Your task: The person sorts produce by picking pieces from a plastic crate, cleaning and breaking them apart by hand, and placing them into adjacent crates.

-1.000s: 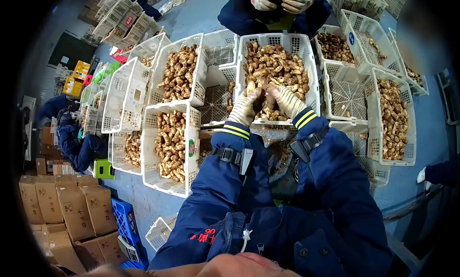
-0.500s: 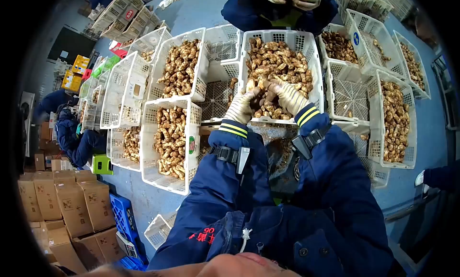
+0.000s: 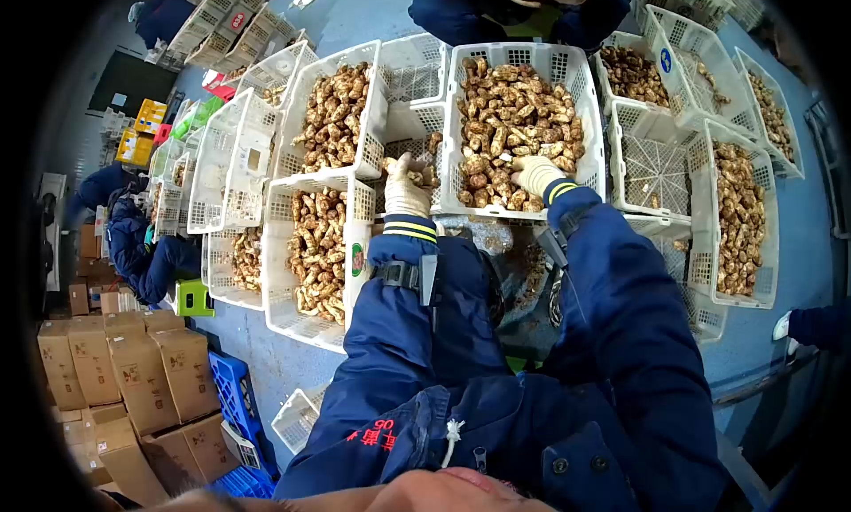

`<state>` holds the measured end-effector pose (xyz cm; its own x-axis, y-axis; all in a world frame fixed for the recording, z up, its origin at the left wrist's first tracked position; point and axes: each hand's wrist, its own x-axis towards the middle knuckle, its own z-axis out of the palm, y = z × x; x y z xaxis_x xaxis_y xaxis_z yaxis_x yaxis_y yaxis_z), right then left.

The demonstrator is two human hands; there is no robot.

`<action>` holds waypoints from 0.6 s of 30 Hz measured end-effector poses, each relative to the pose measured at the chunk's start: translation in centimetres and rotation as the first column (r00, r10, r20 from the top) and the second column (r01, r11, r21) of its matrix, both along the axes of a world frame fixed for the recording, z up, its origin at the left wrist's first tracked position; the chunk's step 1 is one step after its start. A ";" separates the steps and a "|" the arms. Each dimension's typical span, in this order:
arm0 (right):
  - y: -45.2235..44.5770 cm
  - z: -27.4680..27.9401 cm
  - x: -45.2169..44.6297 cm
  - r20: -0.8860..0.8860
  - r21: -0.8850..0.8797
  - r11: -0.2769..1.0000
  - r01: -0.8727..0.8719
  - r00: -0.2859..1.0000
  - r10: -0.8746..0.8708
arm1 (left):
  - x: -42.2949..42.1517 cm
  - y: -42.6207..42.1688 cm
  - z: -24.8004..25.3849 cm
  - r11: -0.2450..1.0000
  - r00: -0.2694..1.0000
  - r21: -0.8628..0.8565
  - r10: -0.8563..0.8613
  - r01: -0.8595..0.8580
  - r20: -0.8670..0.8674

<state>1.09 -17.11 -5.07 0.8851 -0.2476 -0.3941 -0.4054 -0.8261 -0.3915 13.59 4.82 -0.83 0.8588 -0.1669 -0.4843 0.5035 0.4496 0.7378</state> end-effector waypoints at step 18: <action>2.3 6.1 2.1 0.320 0.827 0.561 0.037 0.789 -0.525 | -3.2 -3.1 2.6 0.850 0.841 0.087 -0.527 0.519 0.121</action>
